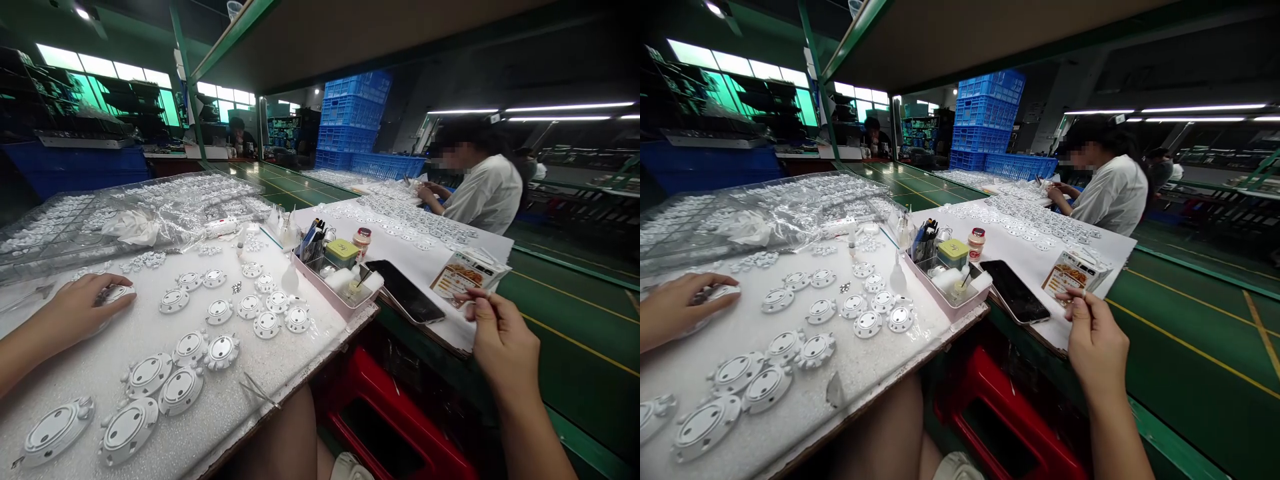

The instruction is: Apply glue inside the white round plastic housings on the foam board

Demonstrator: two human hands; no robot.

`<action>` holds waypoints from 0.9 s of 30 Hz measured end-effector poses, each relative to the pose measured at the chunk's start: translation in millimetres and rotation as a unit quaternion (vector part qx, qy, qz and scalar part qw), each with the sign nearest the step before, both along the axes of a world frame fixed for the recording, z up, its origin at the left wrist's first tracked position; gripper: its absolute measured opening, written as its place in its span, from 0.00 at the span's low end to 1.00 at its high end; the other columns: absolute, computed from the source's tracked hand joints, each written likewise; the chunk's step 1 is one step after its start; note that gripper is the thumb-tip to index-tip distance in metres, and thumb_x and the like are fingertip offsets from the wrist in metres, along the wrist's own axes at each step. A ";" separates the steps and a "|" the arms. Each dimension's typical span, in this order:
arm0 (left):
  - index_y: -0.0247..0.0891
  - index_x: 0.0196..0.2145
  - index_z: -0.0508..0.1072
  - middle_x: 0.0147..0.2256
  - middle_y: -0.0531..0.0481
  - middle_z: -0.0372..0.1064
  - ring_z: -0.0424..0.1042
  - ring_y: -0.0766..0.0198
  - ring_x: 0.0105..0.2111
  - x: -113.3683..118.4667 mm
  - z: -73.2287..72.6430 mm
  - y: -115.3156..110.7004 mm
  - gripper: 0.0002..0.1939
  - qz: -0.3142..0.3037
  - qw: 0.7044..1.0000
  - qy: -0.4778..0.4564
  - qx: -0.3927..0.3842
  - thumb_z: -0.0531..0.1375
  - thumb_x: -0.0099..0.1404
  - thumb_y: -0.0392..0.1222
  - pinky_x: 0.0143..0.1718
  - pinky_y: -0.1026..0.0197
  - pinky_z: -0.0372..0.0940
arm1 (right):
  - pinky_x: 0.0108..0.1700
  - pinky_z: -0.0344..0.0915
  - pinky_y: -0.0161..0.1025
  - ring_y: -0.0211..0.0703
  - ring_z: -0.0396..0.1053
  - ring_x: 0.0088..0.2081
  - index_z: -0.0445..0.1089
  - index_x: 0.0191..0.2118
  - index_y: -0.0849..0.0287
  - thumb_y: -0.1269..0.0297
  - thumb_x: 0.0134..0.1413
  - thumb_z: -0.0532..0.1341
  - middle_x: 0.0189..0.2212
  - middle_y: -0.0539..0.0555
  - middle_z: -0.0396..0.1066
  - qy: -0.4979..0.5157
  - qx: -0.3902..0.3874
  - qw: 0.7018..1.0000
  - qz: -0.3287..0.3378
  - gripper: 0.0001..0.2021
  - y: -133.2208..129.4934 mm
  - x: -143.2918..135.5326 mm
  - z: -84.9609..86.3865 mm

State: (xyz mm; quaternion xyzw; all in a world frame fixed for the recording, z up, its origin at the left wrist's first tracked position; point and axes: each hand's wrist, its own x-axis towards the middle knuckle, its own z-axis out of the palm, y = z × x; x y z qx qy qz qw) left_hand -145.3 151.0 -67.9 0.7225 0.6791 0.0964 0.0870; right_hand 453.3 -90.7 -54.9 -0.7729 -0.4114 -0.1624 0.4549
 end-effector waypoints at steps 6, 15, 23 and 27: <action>0.42 0.47 0.68 0.50 0.42 0.64 0.64 0.46 0.48 5.7 0.0 -6.4 0.33 0.002 0.999 -0.001 0.033 0.47 0.55 0.67 0.45 0.51 0.61 | 0.47 0.65 0.51 0.55 0.68 0.45 0.60 0.56 0.56 0.38 0.45 0.58 0.44 0.59 0.70 0.022 -0.084 0.996 0.019 0.36 7.8 -0.9 5.0; 0.41 0.47 0.69 0.48 0.41 0.65 0.64 0.45 0.47 7.3 -3.0 -8.7 0.32 -0.007 0.998 -0.005 0.061 0.47 0.56 0.66 0.47 0.49 0.59 | 0.44 0.65 0.56 0.68 0.62 0.49 0.52 0.60 0.67 0.33 0.42 0.56 0.45 0.70 0.64 -0.077 -0.241 0.966 -0.056 0.47 25.0 -28.9 -10.5; 0.42 0.47 0.68 0.50 0.41 0.64 0.63 0.44 0.49 0.4 -6.1 -3.5 0.31 -0.016 0.999 0.007 0.038 0.48 0.57 0.66 0.48 0.48 0.58 | 0.45 0.64 0.56 0.66 0.63 0.48 0.56 0.54 0.66 0.37 0.39 0.60 0.44 0.68 0.64 -0.108 -0.181 0.976 -0.049 0.43 27.1 -25.7 -11.5; 0.41 0.48 0.68 0.51 0.41 0.63 0.62 0.44 0.50 -0.2 -6.4 -1.6 0.31 -0.022 0.999 0.008 0.039 0.48 0.57 0.65 0.49 0.48 0.58 | 0.41 0.62 0.57 0.67 0.64 0.44 0.58 0.50 0.65 0.36 0.44 0.57 0.38 0.66 0.66 -0.250 -0.161 0.953 -0.059 0.37 16.5 -24.0 -11.5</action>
